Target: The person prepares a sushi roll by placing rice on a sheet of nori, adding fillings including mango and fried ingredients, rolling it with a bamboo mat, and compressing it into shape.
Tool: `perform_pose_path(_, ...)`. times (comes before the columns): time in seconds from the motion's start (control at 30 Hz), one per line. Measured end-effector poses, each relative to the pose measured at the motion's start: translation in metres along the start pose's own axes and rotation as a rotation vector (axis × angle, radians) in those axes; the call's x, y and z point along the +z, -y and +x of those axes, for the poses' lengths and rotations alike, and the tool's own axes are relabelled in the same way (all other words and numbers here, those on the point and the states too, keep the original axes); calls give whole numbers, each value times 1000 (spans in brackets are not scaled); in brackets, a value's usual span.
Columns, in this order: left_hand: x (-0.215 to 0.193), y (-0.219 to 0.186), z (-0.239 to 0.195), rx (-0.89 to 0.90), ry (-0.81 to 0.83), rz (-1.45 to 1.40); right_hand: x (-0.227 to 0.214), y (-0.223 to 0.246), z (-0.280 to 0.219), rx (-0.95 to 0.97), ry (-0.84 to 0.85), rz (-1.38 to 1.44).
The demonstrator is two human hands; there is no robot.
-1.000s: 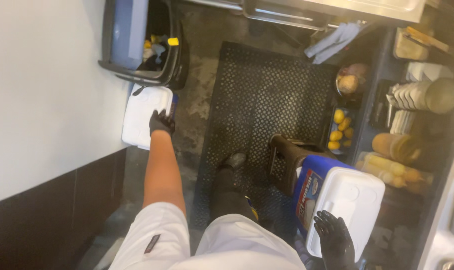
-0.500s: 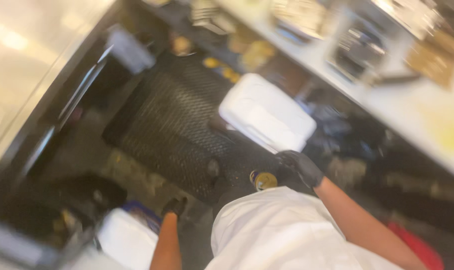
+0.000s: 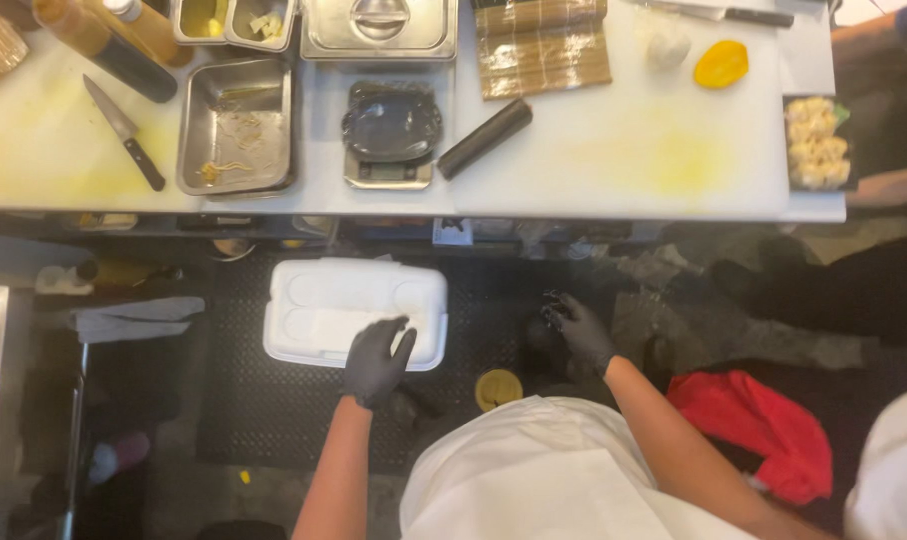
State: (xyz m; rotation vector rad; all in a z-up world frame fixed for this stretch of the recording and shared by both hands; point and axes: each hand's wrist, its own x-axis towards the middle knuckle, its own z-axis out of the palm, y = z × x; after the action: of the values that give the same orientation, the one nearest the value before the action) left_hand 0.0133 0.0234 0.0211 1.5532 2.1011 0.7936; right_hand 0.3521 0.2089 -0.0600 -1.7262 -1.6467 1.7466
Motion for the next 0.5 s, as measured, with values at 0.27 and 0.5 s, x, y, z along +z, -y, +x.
perform_pose_path(0.27, 67, -177, 103, 170, 130, 216, -144, 100, 34, -328, -146, -138)
perform_pose_path(0.5, 61, -189, 139, 114, 115, 174, -184, 131, 96, -497, 31, 193)
